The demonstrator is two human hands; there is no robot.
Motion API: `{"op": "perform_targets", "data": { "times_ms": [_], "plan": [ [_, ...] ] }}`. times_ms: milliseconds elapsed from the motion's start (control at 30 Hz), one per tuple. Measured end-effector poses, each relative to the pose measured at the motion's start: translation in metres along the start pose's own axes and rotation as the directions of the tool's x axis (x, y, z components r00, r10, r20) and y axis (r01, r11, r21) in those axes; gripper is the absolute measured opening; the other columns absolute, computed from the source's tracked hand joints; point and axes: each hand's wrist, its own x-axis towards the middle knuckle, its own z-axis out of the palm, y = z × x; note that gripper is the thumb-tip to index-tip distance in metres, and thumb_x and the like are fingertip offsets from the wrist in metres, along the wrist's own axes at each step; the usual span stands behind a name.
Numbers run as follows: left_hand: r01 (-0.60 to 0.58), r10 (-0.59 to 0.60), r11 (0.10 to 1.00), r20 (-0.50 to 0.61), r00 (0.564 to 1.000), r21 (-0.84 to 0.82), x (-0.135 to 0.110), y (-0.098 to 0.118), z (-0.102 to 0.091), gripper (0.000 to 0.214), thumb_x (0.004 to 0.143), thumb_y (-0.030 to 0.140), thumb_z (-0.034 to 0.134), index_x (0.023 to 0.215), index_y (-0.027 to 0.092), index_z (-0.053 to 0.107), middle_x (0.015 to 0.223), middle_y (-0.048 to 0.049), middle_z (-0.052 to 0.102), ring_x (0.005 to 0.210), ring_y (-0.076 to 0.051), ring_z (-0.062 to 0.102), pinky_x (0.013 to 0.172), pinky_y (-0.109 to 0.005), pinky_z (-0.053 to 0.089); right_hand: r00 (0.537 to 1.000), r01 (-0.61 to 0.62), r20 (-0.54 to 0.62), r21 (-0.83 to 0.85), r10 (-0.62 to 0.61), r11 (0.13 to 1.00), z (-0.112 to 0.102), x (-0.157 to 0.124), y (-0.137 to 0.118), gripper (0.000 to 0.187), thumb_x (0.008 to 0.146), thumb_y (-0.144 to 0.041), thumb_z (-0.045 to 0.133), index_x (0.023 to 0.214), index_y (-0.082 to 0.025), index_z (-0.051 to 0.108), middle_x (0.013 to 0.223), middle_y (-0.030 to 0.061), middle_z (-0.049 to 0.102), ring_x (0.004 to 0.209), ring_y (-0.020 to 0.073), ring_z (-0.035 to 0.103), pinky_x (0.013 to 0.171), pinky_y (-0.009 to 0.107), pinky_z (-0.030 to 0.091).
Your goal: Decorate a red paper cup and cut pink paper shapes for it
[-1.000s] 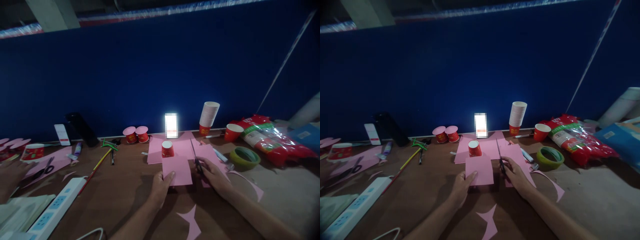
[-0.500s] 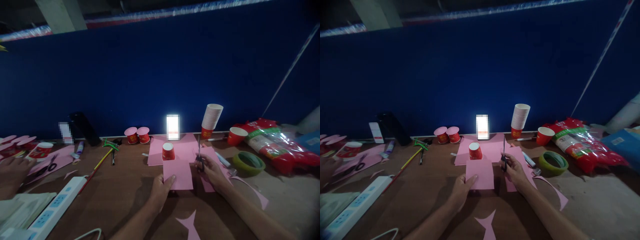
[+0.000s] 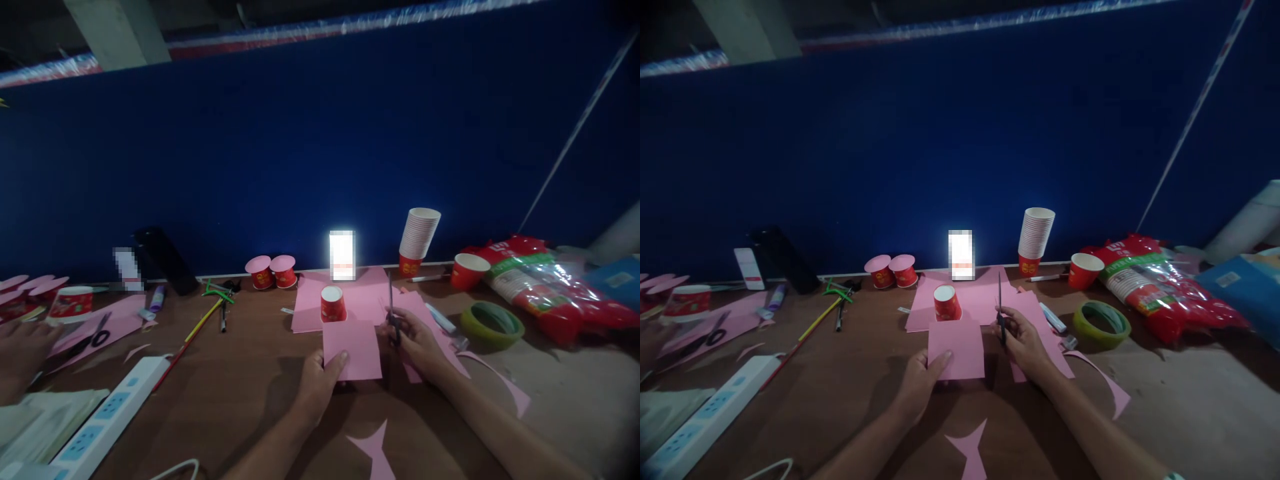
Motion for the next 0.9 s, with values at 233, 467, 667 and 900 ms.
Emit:
{"op": "perform_targets", "data": {
  "times_ms": [233,467,667,900],
  "plan": [
    [-0.043,0.043,0.999,-0.024,0.999,0.019,0.002,0.005,0.004,0.034,0.067,0.044,0.066,0.069,0.01,0.063,0.051,-0.0009,0.057,0.047,-0.011,0.048,0.045,-0.021,0.038,0.993,0.094,-0.066,-0.101,-0.101,0.99,-0.015,0.008,-0.002,0.047,0.073,-0.037,0.066,0.113,-0.02,0.05,0.091,0.0064,0.065,0.082,0.0195,0.062,0.069,0.032,0.051],
    [-0.043,0.044,0.997,0.011,0.999,-0.067,0.008,0.014,0.009,0.035,0.067,0.043,0.067,0.076,0.01,0.065,0.06,-0.0029,0.062,0.049,-0.011,0.05,0.046,-0.022,0.04,0.989,0.144,0.009,-0.181,-0.145,0.973,-0.007,-0.004,-0.006,0.043,0.077,-0.029,0.061,0.117,-0.018,0.05,0.094,0.0077,0.065,0.089,0.0213,0.061,0.082,0.036,0.048],
    [-0.079,0.066,0.965,-0.058,0.996,-0.251,0.018,0.016,0.022,0.035,0.068,0.04,0.068,0.086,0.01,0.065,0.068,-0.0038,0.065,0.056,-0.012,0.054,0.051,-0.022,0.043,0.987,0.124,0.126,-0.158,-0.105,0.98,0.001,-0.013,-0.01,0.042,0.08,-0.028,0.056,0.12,-0.019,0.049,0.094,0.0065,0.064,0.089,0.0204,0.061,0.079,0.034,0.049],
    [-0.027,-0.003,0.956,-0.101,0.995,-0.292,0.019,0.001,0.017,0.04,0.064,0.043,0.071,0.082,0.008,0.065,0.07,-0.0074,0.067,0.054,-0.012,0.056,0.048,-0.022,0.042,0.98,0.046,0.2,-0.163,-0.012,0.986,0.004,-0.017,-0.014,0.031,0.073,-0.031,0.066,0.1,-0.02,0.055,0.082,0.0004,0.06,0.078,0.0173,0.057,0.067,0.027,0.048]
  ]
}}
